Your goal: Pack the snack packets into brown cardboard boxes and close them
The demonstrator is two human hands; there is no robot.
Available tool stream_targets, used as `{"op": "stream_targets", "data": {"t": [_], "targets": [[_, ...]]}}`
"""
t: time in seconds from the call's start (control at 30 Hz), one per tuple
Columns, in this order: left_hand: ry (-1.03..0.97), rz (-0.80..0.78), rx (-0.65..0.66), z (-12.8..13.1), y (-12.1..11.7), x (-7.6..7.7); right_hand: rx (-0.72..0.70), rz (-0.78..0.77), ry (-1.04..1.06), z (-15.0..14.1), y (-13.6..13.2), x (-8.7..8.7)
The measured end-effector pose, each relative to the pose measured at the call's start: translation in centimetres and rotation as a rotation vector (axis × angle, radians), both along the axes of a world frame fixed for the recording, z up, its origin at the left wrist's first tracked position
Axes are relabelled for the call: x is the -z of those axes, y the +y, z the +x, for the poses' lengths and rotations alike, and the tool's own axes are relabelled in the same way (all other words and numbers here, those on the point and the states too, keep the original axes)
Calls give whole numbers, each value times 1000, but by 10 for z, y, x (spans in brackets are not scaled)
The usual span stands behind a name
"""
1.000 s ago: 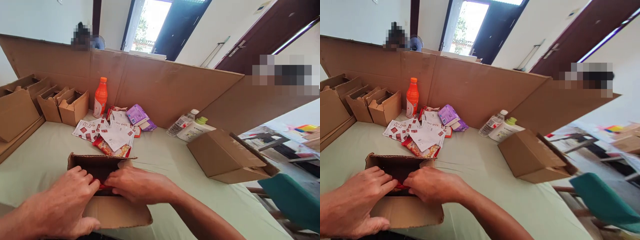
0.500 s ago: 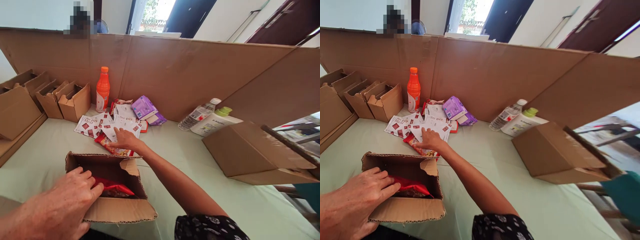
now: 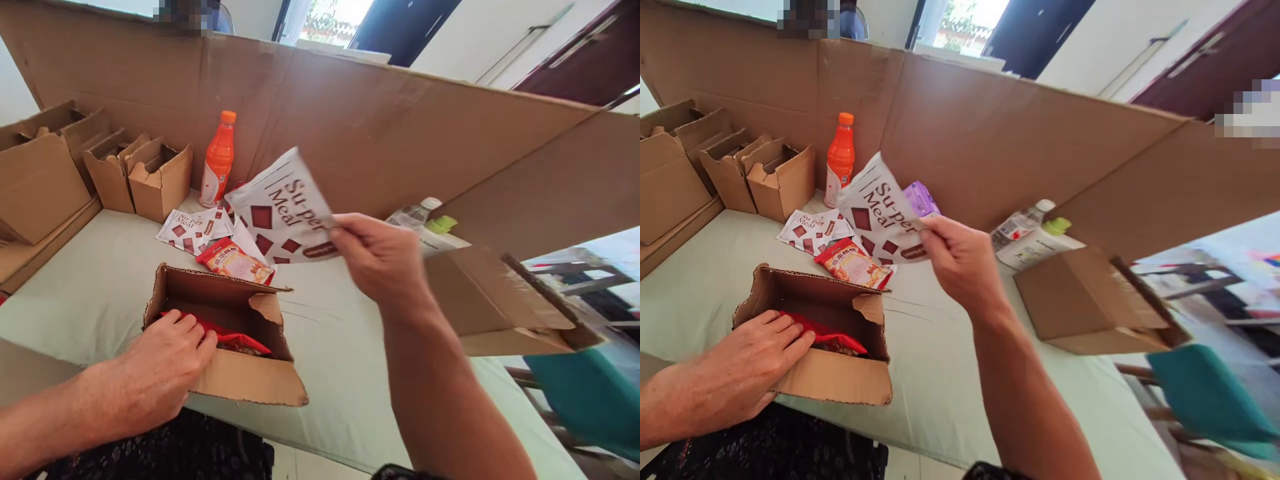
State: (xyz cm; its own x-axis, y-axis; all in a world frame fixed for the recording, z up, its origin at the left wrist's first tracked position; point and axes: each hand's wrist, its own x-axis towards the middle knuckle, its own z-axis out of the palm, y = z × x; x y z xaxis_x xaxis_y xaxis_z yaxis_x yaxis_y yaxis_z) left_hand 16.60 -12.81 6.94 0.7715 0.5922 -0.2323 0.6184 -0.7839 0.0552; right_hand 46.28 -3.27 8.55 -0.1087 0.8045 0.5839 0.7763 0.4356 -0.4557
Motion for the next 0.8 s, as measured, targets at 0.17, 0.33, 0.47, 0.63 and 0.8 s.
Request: {"op": "stream_targets", "data": {"t": [0.17,0.33,0.47,0.63,0.8], "targets": [[-78,-22,-84,-4,-4,4,-82,193,61,-15,-63,-25],[-91,6,-92,-7,-10,9,-320,120,-181,-45,-76,-7],[-135,25,-120,-9,-14,12,-383,-92,-347,-61,-71,23],[-160,-1,-130,-10,-15,17,-390,-429,-494,-81,-61,46],[-207,-15,-138,-11,-14,18,-436,-634,-498,-85,-52,52]]}}
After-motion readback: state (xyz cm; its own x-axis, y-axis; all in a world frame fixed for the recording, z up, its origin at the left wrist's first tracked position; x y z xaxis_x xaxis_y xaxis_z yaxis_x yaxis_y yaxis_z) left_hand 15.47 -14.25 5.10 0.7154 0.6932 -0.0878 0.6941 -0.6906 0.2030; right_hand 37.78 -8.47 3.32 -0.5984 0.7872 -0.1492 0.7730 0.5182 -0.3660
